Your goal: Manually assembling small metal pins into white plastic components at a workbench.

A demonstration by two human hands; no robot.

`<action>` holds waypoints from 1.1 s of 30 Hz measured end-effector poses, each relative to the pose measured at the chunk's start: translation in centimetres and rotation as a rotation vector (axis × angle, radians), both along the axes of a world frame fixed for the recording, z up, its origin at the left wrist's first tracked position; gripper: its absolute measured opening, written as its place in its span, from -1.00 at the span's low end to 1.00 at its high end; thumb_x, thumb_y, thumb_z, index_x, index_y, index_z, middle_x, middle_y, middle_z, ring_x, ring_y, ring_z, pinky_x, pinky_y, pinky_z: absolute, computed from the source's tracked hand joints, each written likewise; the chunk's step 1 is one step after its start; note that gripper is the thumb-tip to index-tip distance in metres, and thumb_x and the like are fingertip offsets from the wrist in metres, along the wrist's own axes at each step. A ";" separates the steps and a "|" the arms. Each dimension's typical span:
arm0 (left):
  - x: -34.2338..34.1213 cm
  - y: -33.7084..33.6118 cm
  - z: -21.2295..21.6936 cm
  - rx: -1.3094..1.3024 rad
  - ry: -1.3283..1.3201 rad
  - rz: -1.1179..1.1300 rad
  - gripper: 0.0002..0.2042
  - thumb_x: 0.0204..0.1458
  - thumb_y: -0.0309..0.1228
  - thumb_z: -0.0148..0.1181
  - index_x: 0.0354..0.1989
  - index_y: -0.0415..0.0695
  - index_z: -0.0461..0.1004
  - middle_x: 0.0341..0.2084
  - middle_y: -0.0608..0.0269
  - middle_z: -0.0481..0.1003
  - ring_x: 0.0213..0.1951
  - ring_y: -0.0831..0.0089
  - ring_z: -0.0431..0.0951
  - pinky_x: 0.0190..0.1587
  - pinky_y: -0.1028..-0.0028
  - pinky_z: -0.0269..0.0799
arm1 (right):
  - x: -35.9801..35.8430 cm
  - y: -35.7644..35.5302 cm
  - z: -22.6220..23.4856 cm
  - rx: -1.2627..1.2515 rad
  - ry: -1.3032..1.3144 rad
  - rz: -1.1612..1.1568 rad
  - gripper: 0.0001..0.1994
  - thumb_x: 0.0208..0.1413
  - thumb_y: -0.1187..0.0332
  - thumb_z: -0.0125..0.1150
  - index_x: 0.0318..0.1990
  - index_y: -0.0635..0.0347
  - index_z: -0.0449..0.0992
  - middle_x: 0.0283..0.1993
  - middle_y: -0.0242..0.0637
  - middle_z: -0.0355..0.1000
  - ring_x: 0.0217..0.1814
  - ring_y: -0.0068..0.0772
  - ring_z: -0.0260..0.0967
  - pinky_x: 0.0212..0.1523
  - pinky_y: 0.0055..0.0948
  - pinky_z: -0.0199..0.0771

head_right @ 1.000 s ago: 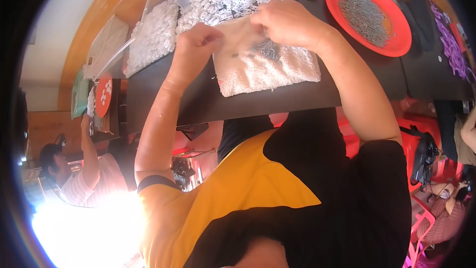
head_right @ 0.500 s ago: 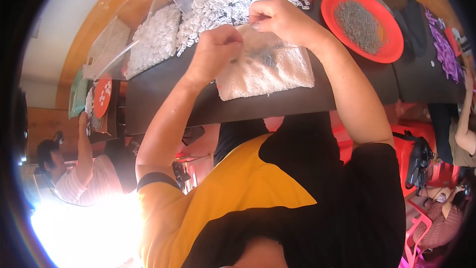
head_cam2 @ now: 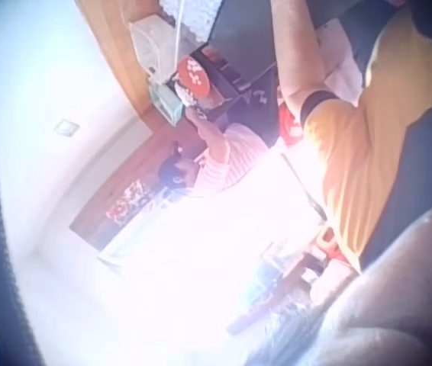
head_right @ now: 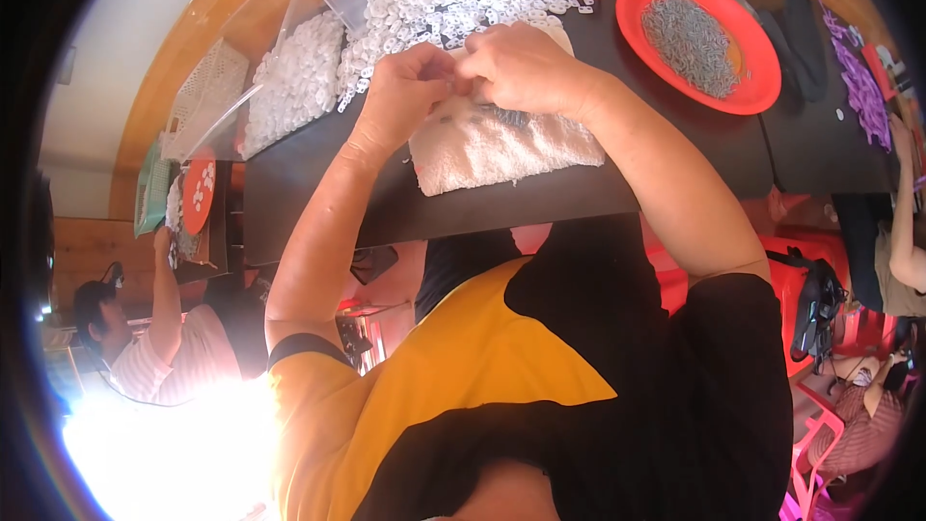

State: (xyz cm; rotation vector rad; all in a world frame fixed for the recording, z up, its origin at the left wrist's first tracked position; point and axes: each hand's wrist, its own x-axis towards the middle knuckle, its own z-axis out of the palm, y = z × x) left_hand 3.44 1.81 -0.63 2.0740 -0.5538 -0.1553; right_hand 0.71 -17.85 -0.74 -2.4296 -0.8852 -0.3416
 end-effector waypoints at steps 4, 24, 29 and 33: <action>-0.9 -0.1 0.2 -0.002 -0.060 0.063 -0.89 -0.14 -0.53 0.27 -0.40 -0.25 0.55 -0.55 0.21 0.54 -0.47 0.51 0.51 -0.36 0.48 0.45 | 0.1 -0.1 -0.4 -0.074 -0.072 0.000 -0.91 -0.13 0.49 0.21 -0.40 0.14 0.54 -0.37 -0.30 0.39 -0.23 -0.17 0.40 -0.16 -0.23 0.37; -2.7 -0.3 0.2 -0.250 -0.141 0.021 -0.88 0.00 -0.50 0.27 -0.30 -0.25 0.54 -0.45 0.30 0.56 -0.36 0.64 0.49 -0.28 0.60 0.43 | 0.1 -0.6 1.2 0.363 0.311 -0.004 -0.89 0.11 0.42 0.15 -0.34 0.29 0.44 -0.44 -0.37 0.39 -0.36 -0.52 0.35 -0.34 -0.49 0.32; -3.0 -0.3 -0.7 -0.344 -0.362 -0.009 -0.83 0.00 -0.59 0.26 -0.21 -0.20 0.50 -0.46 0.30 0.52 -0.39 0.61 0.50 -0.30 0.57 0.43 | 0.2 -0.7 1.6 0.561 0.538 0.071 -0.86 0.14 0.36 0.14 -0.35 0.26 0.46 -0.47 -0.49 0.35 -0.40 -0.64 0.30 -0.34 -0.55 0.28; -2.7 -0.4 -1.2 -0.341 -0.490 -0.041 -0.85 -0.01 -0.64 0.24 -0.27 -0.19 0.48 -0.49 0.25 0.46 -0.47 0.50 0.48 -0.36 0.53 0.41 | -0.7 -0.5 2.3 0.649 0.726 0.027 -0.85 0.16 0.30 0.11 -0.36 0.17 0.48 -0.47 -0.53 0.36 -0.42 -0.67 0.32 -0.37 -0.62 0.21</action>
